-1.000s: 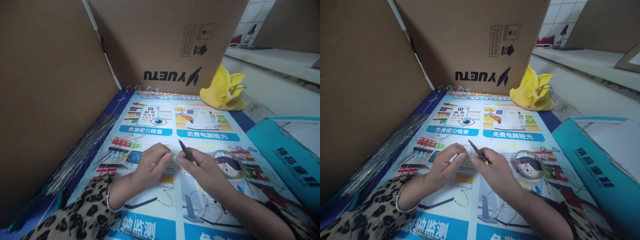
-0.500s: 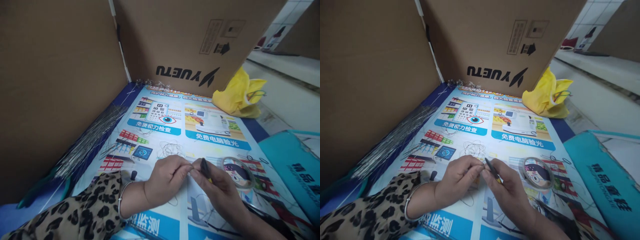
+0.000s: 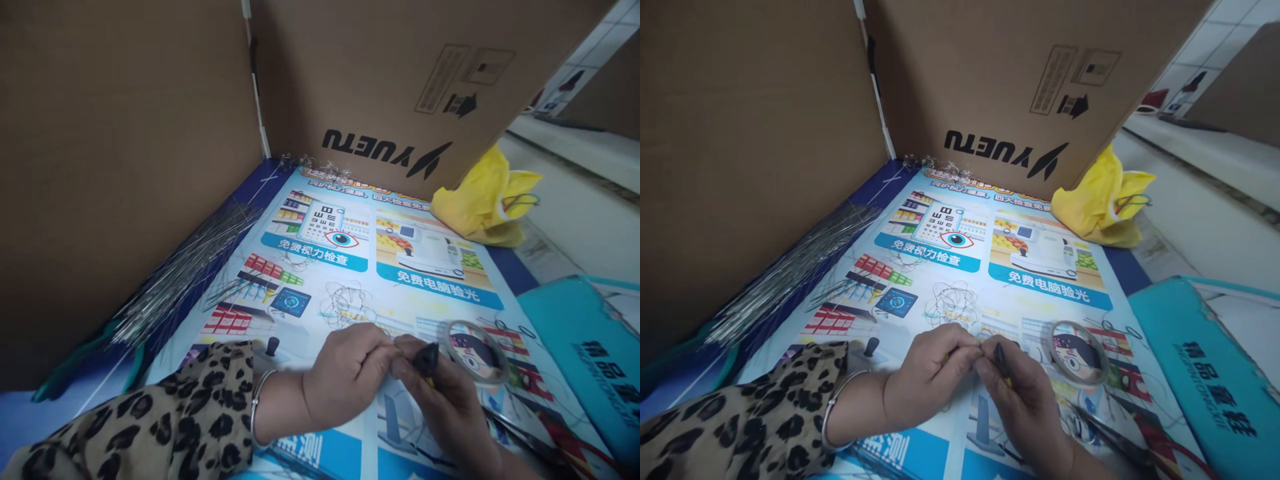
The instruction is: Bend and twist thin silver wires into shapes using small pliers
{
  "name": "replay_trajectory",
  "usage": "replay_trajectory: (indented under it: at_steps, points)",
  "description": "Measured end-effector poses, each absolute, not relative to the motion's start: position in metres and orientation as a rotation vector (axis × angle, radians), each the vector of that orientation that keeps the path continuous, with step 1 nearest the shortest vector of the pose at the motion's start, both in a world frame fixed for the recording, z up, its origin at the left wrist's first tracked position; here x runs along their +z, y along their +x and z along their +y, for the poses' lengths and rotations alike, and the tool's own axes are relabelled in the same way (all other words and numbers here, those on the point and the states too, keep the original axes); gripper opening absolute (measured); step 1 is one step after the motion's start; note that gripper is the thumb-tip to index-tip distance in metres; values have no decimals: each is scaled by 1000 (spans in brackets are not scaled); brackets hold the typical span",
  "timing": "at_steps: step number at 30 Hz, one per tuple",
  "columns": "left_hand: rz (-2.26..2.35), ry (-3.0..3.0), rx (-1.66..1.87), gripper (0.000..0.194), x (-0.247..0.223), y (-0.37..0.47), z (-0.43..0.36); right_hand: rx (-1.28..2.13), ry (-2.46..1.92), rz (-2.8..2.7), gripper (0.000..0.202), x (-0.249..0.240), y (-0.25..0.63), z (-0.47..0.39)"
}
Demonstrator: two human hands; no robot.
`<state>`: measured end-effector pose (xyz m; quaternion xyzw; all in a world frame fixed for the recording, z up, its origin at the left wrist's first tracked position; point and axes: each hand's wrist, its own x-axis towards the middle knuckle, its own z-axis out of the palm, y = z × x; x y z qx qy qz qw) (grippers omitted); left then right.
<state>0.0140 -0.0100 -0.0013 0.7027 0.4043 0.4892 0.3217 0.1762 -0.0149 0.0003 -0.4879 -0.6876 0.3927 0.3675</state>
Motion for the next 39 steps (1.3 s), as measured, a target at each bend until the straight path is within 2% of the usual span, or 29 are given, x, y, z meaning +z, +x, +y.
replay_trajectory:
  at_steps: [12, 17, 22, 28, 32, 39]
  points:
    - [1065, 1960, 1288, 21, -6, 15, -5, 936, -1307, -1751, 9, -1, 179, -12]
    - [1030, 2209, 1270, 26, -11, 11, -1, 921, -1323, -1774, 16, -12, 187, -10]
    - [1039, 2270, 1251, 25, -13, 10, 2, 856, -1289, -1853, 12, -13, 186, -7]
    - [1060, 2026, 1267, 17, -8, 10, 0, 945, -1380, -1929, 14, 3, 183, -5]
    - [1151, 1854, 1308, 10, 1, 7, 4, 1030, -1369, -1733, 20, 16, 186, -1]
    - [1204, 1569, 1391, 16, 16, -4, 18, 1082, -1249, -1551, 17, 50, 192, 0]
